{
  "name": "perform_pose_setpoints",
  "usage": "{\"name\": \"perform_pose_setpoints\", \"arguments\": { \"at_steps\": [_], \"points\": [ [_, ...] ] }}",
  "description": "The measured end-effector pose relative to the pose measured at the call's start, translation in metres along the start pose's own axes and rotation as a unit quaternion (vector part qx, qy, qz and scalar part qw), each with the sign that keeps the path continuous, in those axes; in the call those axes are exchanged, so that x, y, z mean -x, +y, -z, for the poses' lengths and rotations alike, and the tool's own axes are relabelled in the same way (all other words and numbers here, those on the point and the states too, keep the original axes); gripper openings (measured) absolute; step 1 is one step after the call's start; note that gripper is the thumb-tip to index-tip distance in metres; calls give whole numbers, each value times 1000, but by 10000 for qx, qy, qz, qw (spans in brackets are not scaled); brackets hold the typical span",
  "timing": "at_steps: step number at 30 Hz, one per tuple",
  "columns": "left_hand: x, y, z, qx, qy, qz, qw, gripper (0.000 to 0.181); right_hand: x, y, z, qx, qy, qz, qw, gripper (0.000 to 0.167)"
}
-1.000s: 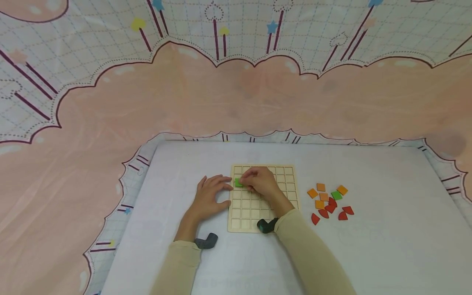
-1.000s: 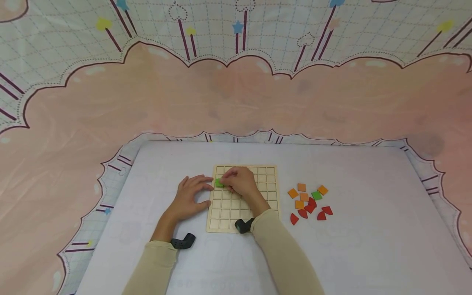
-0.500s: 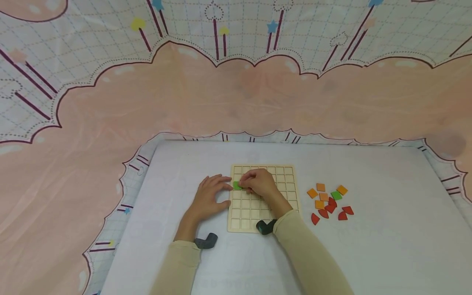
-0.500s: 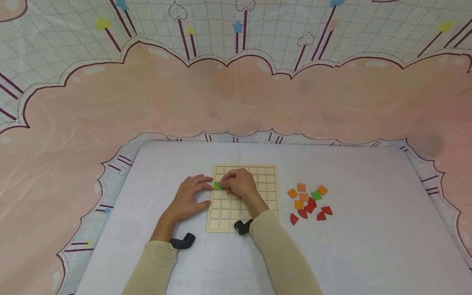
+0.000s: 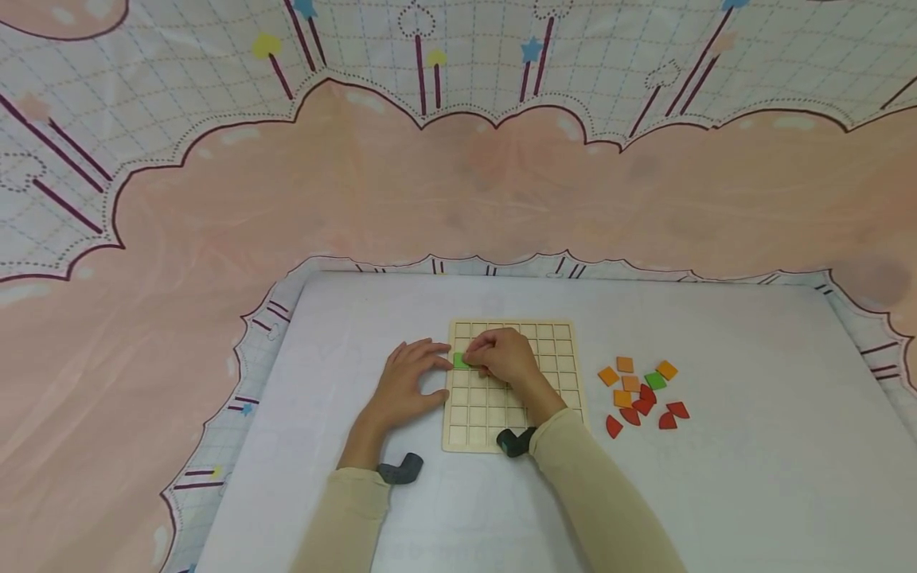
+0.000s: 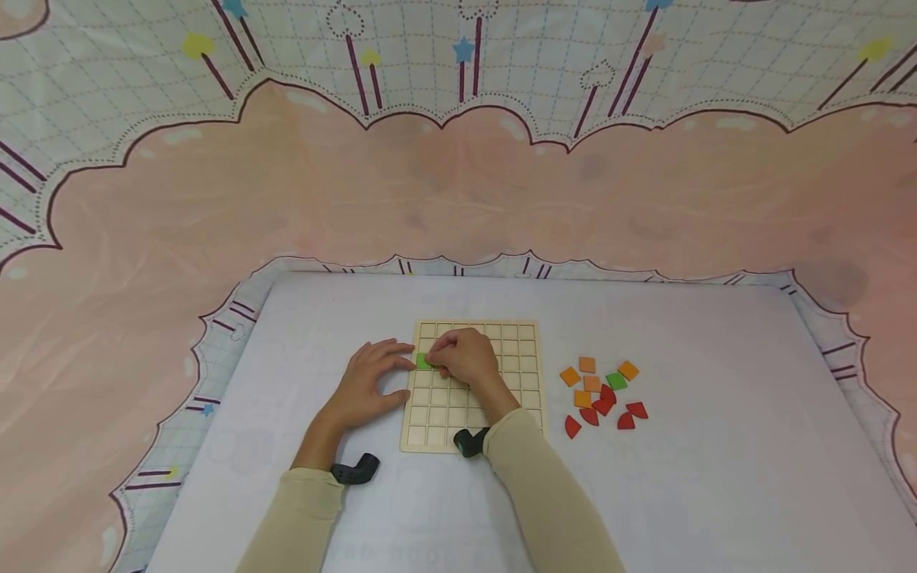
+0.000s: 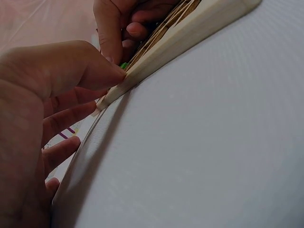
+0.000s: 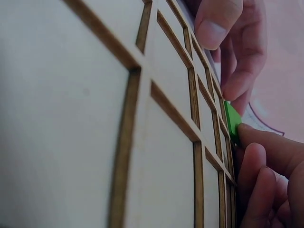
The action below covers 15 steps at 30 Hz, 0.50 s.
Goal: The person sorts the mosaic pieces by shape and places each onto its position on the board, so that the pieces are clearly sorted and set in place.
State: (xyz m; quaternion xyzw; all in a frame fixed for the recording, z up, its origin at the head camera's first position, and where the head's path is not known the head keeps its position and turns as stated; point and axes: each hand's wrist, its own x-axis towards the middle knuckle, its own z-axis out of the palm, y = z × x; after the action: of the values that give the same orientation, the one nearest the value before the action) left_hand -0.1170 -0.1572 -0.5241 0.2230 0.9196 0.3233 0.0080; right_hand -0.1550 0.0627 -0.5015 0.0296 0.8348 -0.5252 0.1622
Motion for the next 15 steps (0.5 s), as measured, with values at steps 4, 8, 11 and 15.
{"name": "perform_pose_setpoints", "arguments": {
  "at_steps": [4,8,11,15],
  "points": [
    [0,1,0,6,14,-4,10000,34,1,-2,1,-31,-51,-48,10000,12],
    [0,2,1,-11,11,2,10000,34,1,-4,2,-68,-113,-65,9999,12],
    [0,2,1,-20,7,11,10000,34,2,-6,3,-38,-132,-41,9999,12],
    [1,3,1,1,-21,38,10000,34,3,-6,3,-39,-123,-78,9999,12]
  ]
}}
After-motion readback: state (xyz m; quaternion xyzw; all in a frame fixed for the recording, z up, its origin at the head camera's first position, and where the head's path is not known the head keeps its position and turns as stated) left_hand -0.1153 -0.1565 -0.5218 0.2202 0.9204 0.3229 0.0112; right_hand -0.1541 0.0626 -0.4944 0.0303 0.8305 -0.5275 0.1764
